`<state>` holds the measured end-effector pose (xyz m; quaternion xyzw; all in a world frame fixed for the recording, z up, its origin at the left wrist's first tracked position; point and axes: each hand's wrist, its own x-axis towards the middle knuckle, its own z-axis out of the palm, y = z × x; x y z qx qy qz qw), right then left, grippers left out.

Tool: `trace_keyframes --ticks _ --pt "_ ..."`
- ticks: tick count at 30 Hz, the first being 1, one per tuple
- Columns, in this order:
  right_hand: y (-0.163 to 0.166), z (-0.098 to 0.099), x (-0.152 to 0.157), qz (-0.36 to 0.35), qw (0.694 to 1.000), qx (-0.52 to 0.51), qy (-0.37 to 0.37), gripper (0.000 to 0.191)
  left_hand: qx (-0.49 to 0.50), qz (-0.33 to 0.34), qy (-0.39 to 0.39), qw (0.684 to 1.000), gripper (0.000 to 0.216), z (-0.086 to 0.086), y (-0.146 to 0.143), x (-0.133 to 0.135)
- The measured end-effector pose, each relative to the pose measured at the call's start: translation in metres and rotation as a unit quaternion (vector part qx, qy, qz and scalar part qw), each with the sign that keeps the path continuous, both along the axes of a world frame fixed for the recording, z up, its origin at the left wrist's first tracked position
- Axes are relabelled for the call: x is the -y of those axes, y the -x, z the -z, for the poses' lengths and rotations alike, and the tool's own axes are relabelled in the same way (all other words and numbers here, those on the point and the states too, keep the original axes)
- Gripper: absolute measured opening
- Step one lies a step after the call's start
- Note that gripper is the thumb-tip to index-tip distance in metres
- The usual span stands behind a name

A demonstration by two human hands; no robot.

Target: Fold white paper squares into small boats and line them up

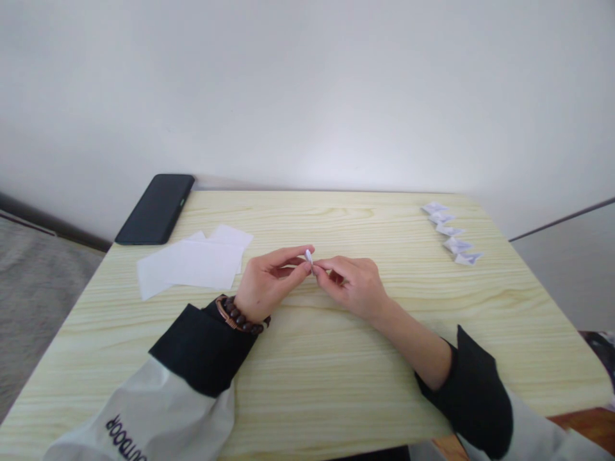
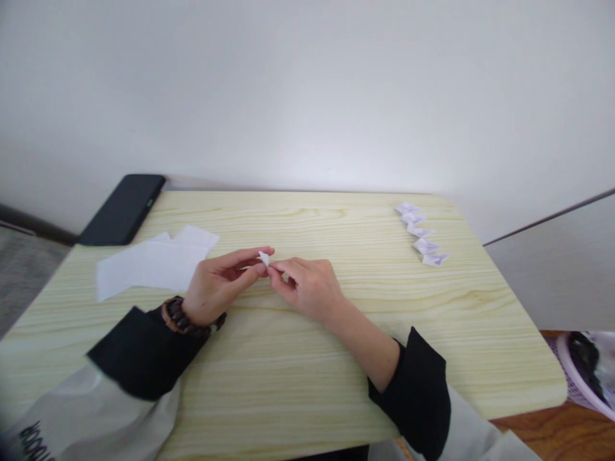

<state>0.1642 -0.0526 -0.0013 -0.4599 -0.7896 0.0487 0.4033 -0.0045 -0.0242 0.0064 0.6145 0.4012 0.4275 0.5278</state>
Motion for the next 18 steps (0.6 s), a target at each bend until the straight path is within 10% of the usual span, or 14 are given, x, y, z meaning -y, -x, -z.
trace_keyframes --ticks 18 --pt "0.0016 -0.0007 0.0002 0.019 1.0 0.024 -0.003 0.015 -0.045 0.0 -0.007 0.999 0.033 -0.0027 -0.0001 0.0007"
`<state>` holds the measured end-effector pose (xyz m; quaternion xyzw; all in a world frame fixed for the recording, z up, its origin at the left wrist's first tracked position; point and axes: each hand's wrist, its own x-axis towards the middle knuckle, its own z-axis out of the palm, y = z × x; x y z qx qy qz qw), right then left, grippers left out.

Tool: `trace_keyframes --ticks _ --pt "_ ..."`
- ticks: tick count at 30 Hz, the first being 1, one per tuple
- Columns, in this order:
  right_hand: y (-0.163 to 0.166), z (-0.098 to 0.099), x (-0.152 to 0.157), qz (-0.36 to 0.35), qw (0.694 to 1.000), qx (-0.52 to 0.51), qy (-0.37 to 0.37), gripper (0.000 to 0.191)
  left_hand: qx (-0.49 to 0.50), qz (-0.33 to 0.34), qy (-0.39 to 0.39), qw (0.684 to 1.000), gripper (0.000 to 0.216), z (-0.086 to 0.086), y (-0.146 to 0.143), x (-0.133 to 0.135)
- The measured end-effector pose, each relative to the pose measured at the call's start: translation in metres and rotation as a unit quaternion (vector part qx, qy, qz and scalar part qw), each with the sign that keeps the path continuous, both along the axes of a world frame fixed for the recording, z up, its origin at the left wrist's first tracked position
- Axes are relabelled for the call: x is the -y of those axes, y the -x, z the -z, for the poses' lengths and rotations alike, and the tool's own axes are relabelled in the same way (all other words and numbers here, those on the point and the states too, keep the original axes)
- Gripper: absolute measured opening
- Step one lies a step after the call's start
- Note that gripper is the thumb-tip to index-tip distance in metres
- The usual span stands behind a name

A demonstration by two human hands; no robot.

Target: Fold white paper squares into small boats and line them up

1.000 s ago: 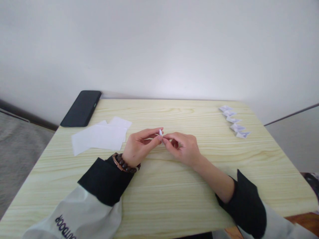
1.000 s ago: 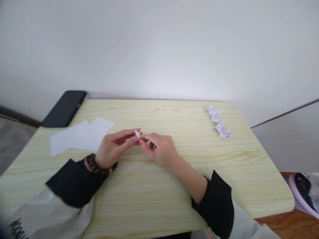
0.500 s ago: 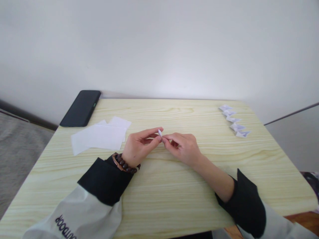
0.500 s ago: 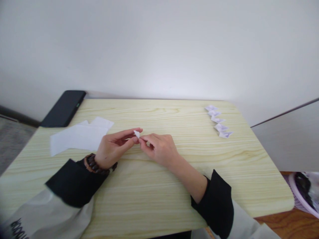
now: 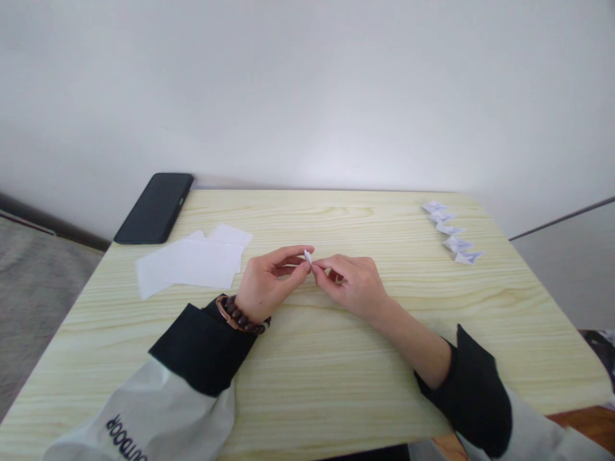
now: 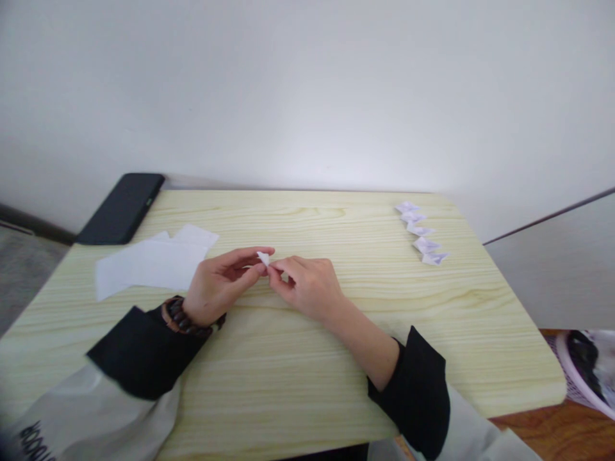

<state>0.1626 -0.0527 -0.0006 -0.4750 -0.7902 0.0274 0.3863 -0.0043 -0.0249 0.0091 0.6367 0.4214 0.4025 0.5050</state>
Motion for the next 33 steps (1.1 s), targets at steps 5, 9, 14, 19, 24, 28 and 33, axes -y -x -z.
trace_keyframes --ticks 5,9,14,19,24,28,33 --pt "0.0002 0.0009 -0.0004 -0.001 1.0 -0.007 -0.001 0.015 0.004 0.008 -0.001 1.0 0.033 0.0024 0.0003 -0.0002" --pt "0.0008 0.0014 -0.0007 -0.002 1.0 -0.017 -0.002 0.015 0.003 0.003 0.0 1.0 0.033 0.0031 0.0 -0.0002" --pt "0.0004 0.0012 -0.0012 0.004 1.0 -0.005 -0.002 0.014 -0.002 -0.004 -0.003 1.0 0.032 0.001 -0.0013 0.0004" --pt "0.001 -0.0004 -0.0012 0.038 0.997 -0.043 0.045 0.015 -0.024 -0.004 -0.023 0.999 0.034 0.0 -0.0008 0.001" --pt "0.0015 0.0005 -0.0022 0.051 0.998 -0.024 0.038 0.012 -0.048 -0.007 -0.045 0.998 0.037 0.0017 0.0001 0.0004" --pt "0.0012 0.0009 -0.0029 0.042 0.998 -0.024 0.027 0.009 -0.021 -0.006 -0.018 1.0 0.038 0.0033 -0.0007 -0.0012" --pt "-0.0005 0.0005 -0.0033 0.03 0.999 -0.029 -0.021 0.007 0.058 0.012 0.098 0.993 0.053 0.0003 -0.0009 -0.0045"
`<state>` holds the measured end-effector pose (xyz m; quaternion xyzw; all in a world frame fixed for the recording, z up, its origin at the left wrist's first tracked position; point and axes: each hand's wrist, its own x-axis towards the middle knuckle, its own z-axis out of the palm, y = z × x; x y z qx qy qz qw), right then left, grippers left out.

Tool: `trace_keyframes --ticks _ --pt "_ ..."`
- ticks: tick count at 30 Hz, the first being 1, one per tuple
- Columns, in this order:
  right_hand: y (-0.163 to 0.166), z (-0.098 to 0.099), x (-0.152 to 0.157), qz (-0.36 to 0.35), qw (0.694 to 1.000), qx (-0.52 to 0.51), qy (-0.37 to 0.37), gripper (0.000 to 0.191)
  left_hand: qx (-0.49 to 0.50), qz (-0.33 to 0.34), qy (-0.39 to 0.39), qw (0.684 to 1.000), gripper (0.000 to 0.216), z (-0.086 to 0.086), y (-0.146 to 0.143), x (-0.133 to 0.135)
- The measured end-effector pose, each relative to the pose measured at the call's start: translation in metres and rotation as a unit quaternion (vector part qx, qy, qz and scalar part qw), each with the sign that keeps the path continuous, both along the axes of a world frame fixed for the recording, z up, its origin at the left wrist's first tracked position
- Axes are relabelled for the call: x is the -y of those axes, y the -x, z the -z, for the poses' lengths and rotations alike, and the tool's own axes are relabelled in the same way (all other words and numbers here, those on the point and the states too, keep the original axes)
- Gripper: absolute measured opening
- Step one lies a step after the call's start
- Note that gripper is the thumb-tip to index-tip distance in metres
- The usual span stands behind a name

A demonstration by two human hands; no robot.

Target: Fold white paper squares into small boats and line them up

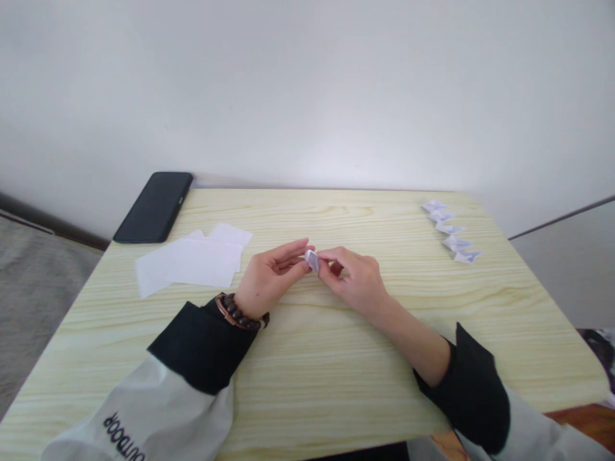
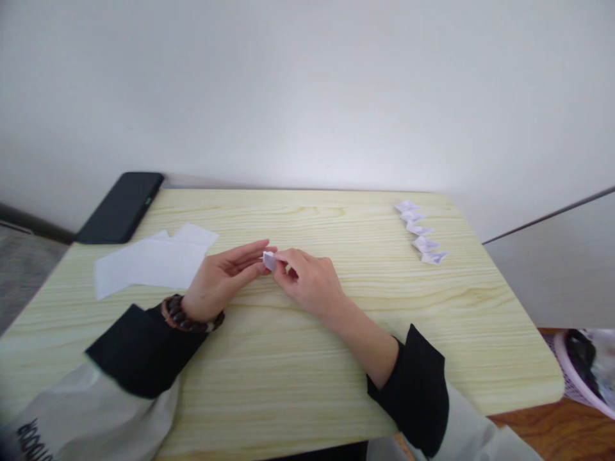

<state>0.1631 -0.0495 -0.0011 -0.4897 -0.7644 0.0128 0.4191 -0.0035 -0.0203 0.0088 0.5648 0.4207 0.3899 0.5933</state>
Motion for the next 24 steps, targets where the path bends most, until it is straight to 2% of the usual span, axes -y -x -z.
trace_keyframes --ticks 4,7,15,24 --pt "-0.0028 0.0009 0.0002 -0.022 0.999 0.018 -0.02 0.008 0.013 0.006 0.075 0.997 0.049 -0.0042 0.0006 -0.002" --pt "-0.0044 0.0012 0.0002 -0.042 0.999 0.028 -0.019 0.011 0.035 0.042 0.11 0.992 0.046 -0.006 0.0003 -0.0022" --pt "-0.0049 0.0002 0.0009 -0.045 0.998 0.033 -0.038 0.013 0.021 0.074 0.105 0.991 0.04 -0.004 0.0031 -0.0043" --pt "-0.0045 0.0047 -0.0008 -0.051 0.998 -0.032 -0.014 0.013 0.022 -0.014 0.066 0.997 0.04 -0.003 -0.0006 -0.0015"
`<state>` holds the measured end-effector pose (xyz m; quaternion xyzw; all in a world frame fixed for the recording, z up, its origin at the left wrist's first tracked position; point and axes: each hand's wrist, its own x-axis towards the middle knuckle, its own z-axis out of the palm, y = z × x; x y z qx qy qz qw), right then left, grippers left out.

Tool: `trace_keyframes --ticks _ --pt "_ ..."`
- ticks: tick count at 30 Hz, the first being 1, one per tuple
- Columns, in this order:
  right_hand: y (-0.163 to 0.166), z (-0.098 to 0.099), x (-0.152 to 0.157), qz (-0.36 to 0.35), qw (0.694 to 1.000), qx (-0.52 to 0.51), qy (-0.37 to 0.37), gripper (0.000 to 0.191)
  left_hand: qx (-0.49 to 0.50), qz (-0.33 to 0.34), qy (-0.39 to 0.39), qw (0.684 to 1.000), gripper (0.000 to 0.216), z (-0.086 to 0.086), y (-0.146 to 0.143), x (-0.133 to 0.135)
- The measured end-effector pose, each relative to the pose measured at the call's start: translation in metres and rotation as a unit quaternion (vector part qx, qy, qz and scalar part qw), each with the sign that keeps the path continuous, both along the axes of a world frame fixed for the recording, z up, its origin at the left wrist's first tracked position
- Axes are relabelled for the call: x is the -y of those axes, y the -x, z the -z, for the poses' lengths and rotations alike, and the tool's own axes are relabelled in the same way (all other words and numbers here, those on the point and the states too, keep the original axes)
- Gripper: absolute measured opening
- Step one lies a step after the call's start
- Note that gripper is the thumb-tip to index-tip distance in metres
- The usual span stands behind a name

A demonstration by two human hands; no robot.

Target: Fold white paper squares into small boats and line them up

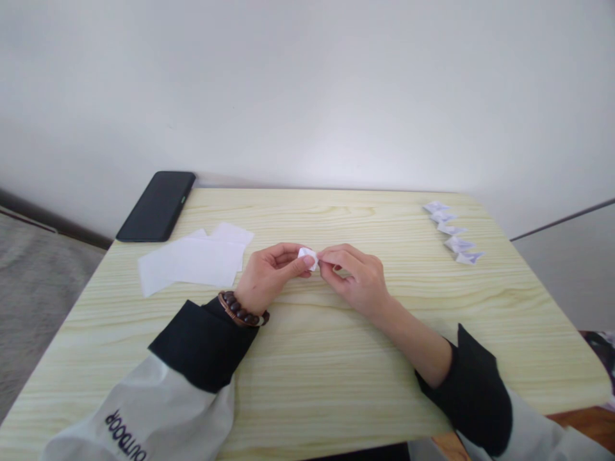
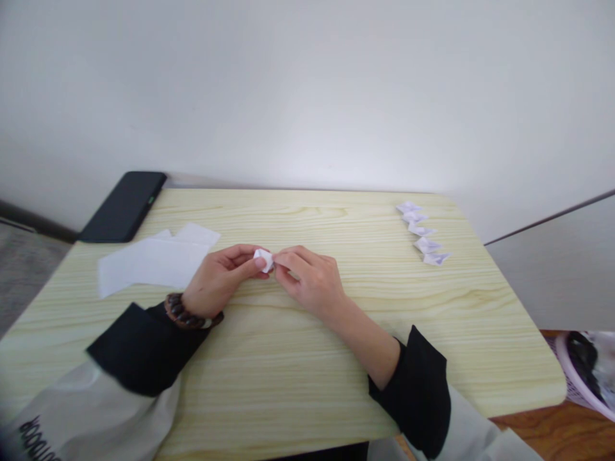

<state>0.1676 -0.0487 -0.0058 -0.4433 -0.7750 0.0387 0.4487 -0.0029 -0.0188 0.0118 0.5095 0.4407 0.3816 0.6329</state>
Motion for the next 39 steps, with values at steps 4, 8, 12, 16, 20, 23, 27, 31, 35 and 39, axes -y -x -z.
trace_keyframes --ticks 4,8,12,16,20,23,27,31,35,39 --pt "0.0009 -0.0019 0.0012 -0.006 0.999 -0.028 0.016 0.014 -0.024 -0.007 -0.029 0.999 0.041 0.0018 0.0014 0.0003" --pt "0.0022 -0.0051 0.0029 -0.014 0.996 -0.063 0.065 0.012 -0.063 -0.011 -0.054 0.996 0.039 0.0 0.0012 0.0012" --pt "0.0036 -0.0064 0.0028 -0.01 0.993 -0.069 0.096 0.008 -0.057 -0.008 -0.064 0.996 0.034 -0.0029 -0.0006 0.0029" --pt "0.0048 -0.0066 0.0027 -0.017 0.994 -0.052 0.093 0.01 -0.06 -0.012 -0.081 0.995 0.029 -0.0028 -0.0007 0.0037" --pt "0.0056 -0.0078 0.0035 -0.026 0.994 -0.05 0.091 0.012 -0.071 -0.008 -0.106 0.992 0.024 -0.0018 0.0006 0.0033" --pt "0.0055 -0.008 0.0037 -0.026 0.994 -0.055 0.094 0.013 -0.073 -0.002 -0.107 0.992 0.026 -0.0021 0.0011 0.0032" --pt "0.0056 -0.0071 0.0036 -0.031 0.992 -0.063 0.109 0.012 -0.069 0.007 -0.1 0.993 0.027 -0.0043 0.0012 0.0038" --pt "0.0065 -0.0068 0.0038 -0.042 0.988 -0.074 0.126 0.012 -0.071 0.004 -0.098 0.993 0.025 -0.0053 0.0011 0.004" --pt "0.0066 -0.0067 0.0037 -0.026 0.979 -0.115 0.165 0.012 -0.047 0.015 -0.069 0.996 0.031 -0.0029 -0.0003 0.004" --pt "0.0058 -0.0065 0.0032 -0.011 0.968 -0.163 0.188 0.014 -0.013 0.032 -0.044 0.998 0.042 0.0 -0.0021 0.0036"
